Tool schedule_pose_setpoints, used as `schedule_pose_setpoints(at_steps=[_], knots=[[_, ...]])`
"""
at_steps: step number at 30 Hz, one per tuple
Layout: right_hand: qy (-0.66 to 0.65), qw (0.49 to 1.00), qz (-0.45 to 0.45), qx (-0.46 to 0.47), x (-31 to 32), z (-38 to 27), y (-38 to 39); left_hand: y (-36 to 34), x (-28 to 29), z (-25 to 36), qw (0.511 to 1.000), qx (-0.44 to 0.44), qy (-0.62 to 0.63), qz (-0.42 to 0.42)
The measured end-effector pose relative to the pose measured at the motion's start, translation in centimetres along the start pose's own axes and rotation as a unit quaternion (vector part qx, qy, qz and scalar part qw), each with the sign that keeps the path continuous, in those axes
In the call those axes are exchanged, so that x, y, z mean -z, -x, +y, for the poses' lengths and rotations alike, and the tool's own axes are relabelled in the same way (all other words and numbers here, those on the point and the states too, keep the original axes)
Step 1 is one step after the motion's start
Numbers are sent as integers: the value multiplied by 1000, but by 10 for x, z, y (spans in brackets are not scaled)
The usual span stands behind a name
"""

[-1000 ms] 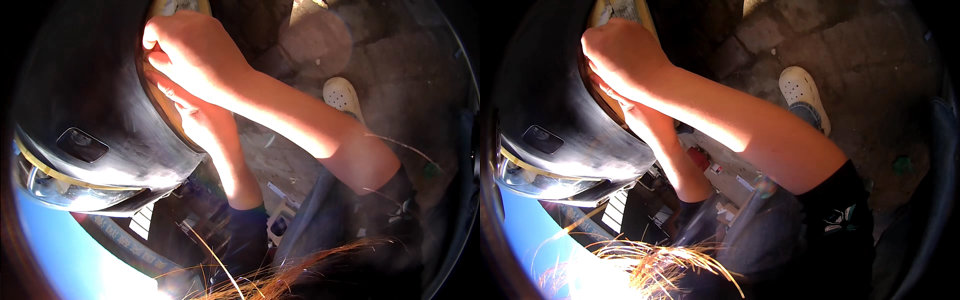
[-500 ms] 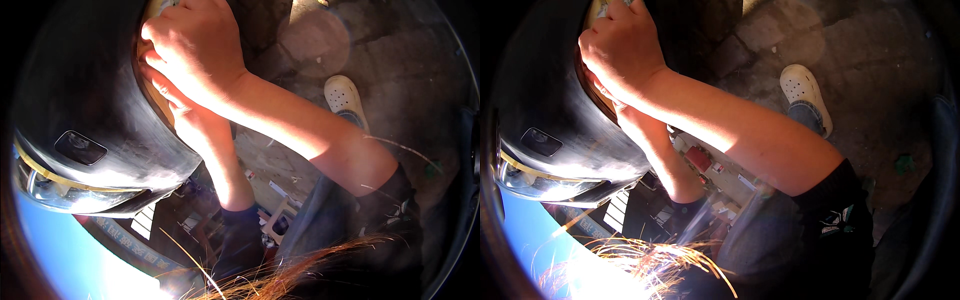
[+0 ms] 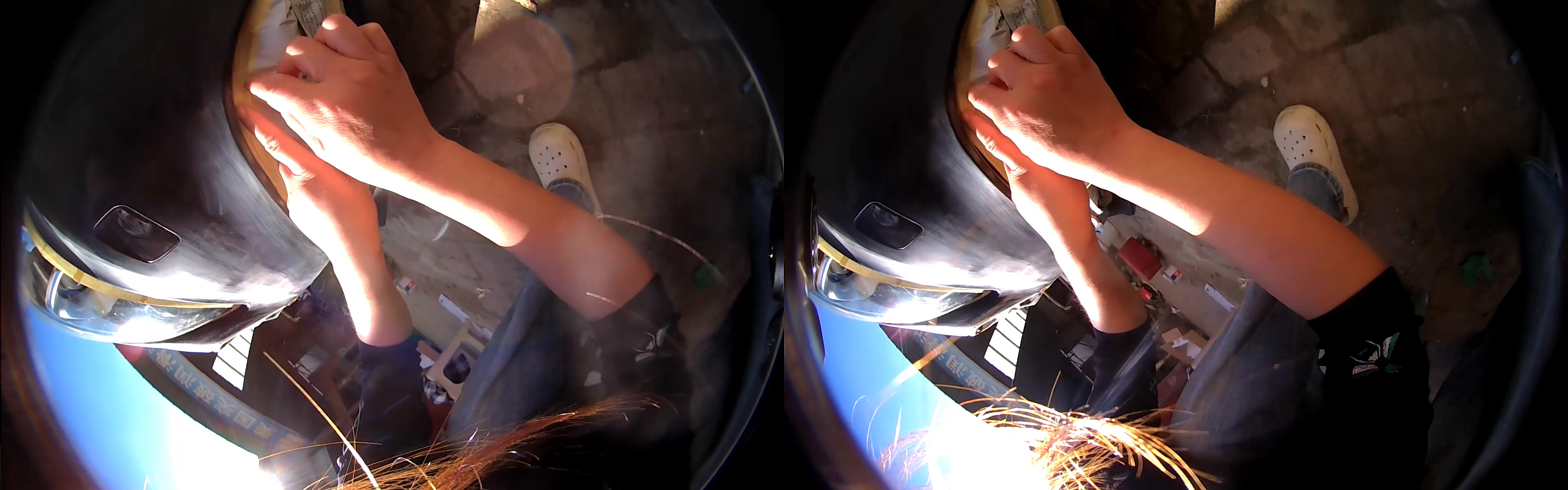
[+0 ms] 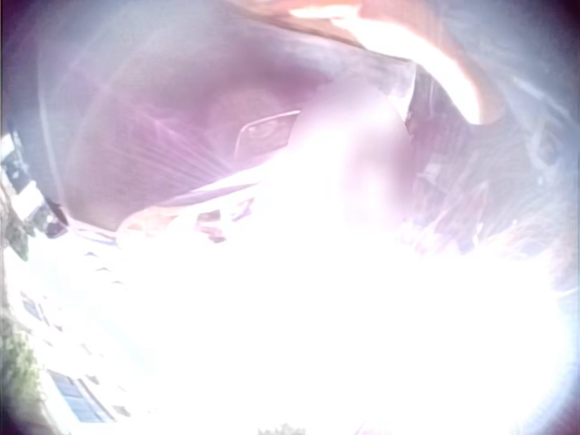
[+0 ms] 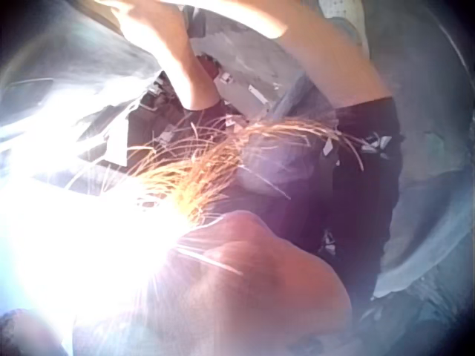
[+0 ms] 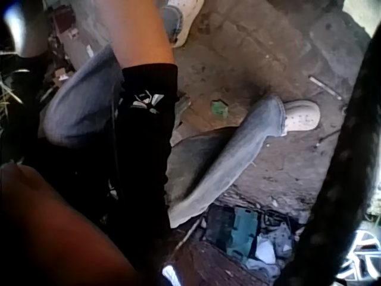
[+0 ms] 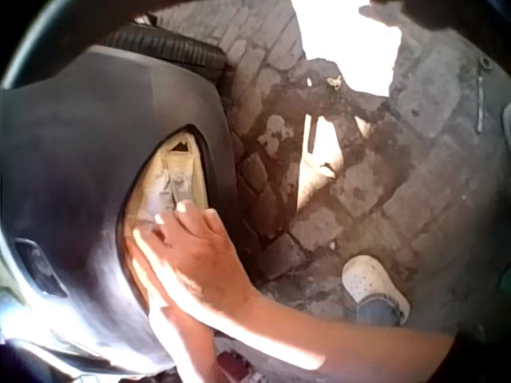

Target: The person applies masking tape to the edges of a car bumper and a car door. They use both hands to smooth the tape along the contours of the parts, which are covered with newspaper. The person works on the bumper first, then moves to the door.

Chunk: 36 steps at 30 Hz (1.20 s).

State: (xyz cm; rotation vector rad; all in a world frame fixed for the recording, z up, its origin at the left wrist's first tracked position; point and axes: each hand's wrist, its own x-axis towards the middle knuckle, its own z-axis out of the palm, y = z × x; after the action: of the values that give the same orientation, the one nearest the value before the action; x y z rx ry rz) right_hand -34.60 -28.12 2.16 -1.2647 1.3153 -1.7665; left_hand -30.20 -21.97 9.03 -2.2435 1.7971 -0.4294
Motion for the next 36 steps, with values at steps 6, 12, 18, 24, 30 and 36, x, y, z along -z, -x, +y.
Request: schedule_pose_setpoints(at_steps=[6, 12, 18, 24, 30, 36], knots=[[45, 998, -49, -22, 3, -10, 9, 7, 0, -2, 995, 50, 81, -34], [49, 996, -59, -35, 3, -17, 9, 12, -7, -12, 989, 38, 146, -4], [43, 997, -68, -18, 6, -11, 6, 4, 1, -2, 996, 66, 65, -15], [26, 996, -75, -39, 4, -16, 18, 26, -5, -13, 992, 63, 103, -47], [45, 995, -78, -33, -1, -24, 26, 100, 14, 4, 936, 194, 269, -118], [-17, 994, -100, -49, 0, -37, 35, 189, -50, 14, 908, 49, 329, -255]])
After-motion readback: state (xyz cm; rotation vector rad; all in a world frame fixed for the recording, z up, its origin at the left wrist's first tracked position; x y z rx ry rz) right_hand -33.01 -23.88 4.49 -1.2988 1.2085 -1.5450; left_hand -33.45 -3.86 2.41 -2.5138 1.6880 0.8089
